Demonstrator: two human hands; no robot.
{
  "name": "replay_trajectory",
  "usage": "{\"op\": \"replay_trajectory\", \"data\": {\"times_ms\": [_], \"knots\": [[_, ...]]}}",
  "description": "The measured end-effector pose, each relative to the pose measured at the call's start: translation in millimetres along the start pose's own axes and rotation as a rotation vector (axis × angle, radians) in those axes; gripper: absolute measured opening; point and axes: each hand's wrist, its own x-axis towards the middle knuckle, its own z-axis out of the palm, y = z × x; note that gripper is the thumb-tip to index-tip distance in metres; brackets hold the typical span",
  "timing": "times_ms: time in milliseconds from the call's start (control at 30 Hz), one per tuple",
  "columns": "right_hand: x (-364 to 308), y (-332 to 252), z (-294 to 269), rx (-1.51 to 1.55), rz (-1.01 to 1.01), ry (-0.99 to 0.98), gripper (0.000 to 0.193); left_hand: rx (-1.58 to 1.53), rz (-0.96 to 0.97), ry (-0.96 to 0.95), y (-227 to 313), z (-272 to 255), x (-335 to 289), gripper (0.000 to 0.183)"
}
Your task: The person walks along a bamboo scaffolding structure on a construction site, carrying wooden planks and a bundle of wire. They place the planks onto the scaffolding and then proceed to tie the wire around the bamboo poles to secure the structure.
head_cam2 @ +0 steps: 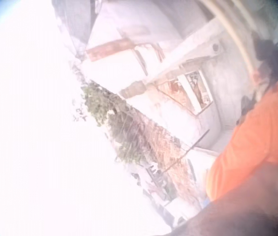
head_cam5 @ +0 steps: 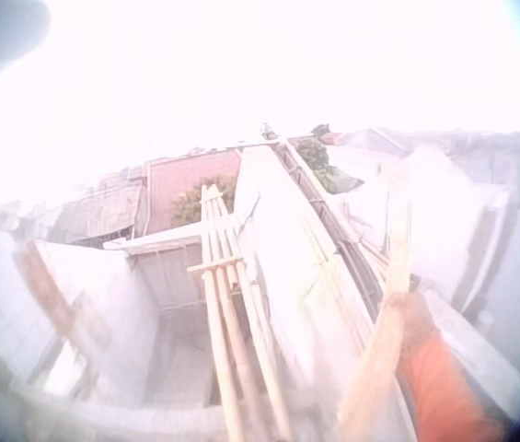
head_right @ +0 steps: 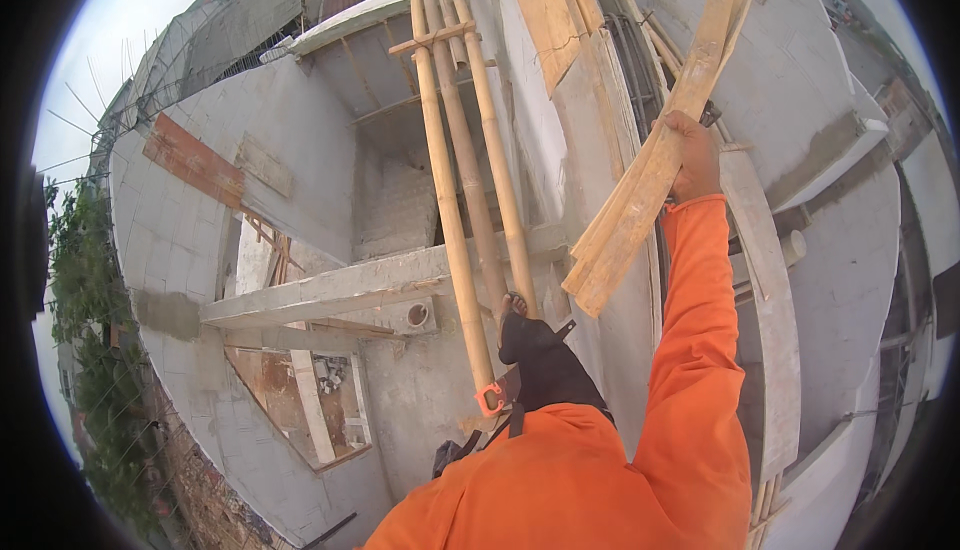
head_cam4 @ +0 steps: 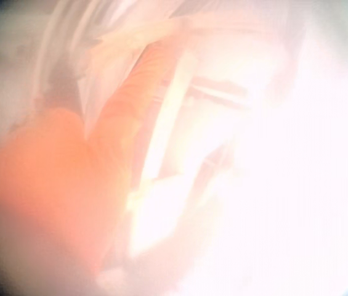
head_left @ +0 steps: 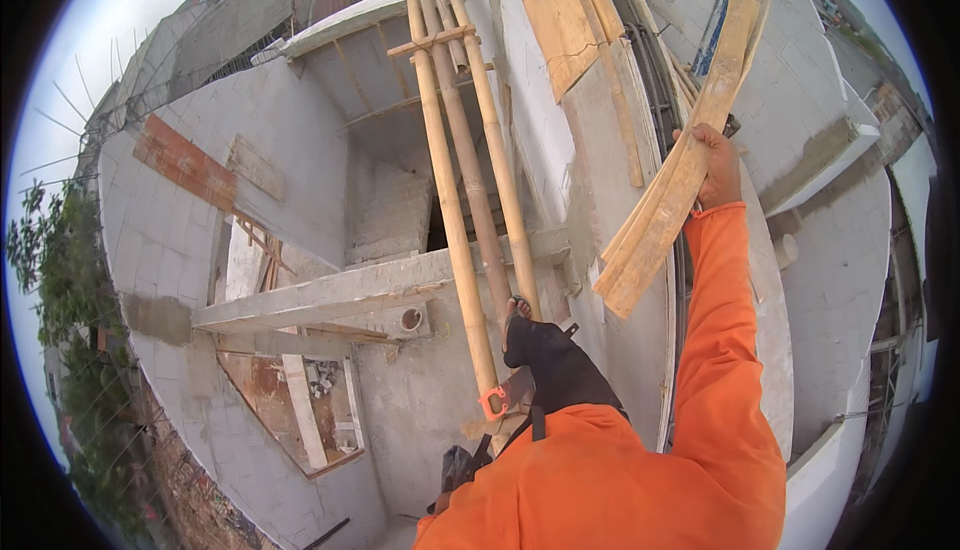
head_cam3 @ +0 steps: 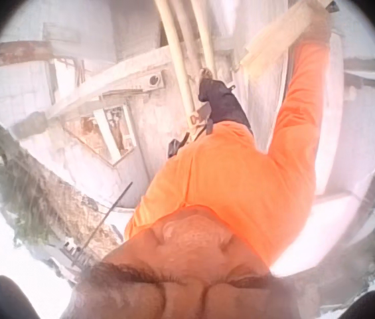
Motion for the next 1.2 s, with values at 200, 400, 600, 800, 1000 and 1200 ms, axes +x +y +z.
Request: {"op": "replay_trajectory", "data": {"times_ms": [200,400,600,800,1000,1200], "knots": [[65,16,10,-0.198,-0.028,0.073,0.02,0.001,-0.053,-0.051,41,-59,16,0.05],[67,21,27,-0.312,-0.087,0.116,0.013,0.004,-0.046,-0.027,96,-121,29,0.051],[72,20,32,-0.381,-0.074,0.186,0.023,0.002,-0.116,0.113,168,-195,58,0.056],[61,20,56,-0.312,-0.102,0.302,0.031,-0.043,-0.014,0.035,182,-246,116,0.056],[65,24,40,-0.38,-0.012,0.325,0.039,0.269,0.099,0.09,225,-310,88,0.047],[70,33,34,-0.267,0.024,0.527,0.042,0.658,0.354,0.069,196,-353,98,0.022]]}}
